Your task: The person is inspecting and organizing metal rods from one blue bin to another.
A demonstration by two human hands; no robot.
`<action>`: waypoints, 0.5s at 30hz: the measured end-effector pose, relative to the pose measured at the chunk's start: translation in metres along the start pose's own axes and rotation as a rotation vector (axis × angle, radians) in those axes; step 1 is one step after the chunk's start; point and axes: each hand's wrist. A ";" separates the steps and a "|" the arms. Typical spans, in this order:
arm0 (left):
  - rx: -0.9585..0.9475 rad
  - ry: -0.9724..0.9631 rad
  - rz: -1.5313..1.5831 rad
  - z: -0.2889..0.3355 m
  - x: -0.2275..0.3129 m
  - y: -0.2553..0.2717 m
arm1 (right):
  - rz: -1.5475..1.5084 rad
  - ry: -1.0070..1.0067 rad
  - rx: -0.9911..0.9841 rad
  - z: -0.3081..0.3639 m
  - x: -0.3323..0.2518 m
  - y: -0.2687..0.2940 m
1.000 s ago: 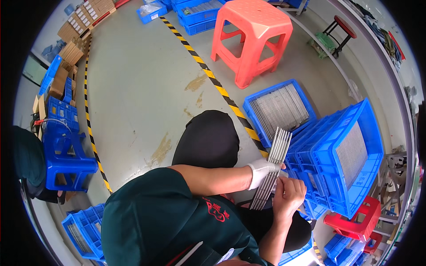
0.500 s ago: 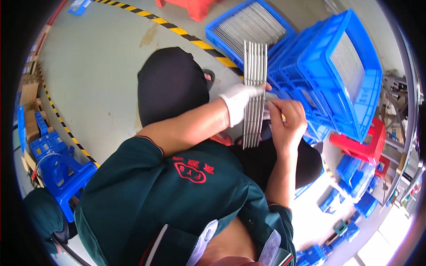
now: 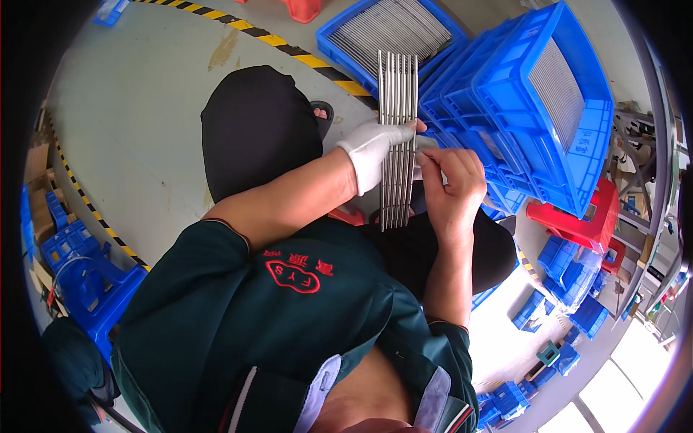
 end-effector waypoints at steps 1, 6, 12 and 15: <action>-0.001 0.001 0.000 0.000 -0.001 0.000 | 0.001 0.000 0.000 0.000 0.001 0.000; 0.015 -0.001 0.014 -0.001 -0.001 -0.002 | 0.034 0.042 0.004 0.001 0.000 0.000; 0.030 0.033 -0.005 0.001 0.002 -0.001 | 0.236 0.220 -0.016 -0.005 -0.014 0.004; 0.028 0.005 -0.018 -0.003 -0.001 0.005 | 0.257 0.219 -0.029 -0.004 -0.013 0.002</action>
Point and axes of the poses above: each hand's wrist, its own z-axis away from the middle knuckle, its own y-axis out of the back of the hand, x = y × z, and after that the axes turned 3 degrees about -y, right-handed
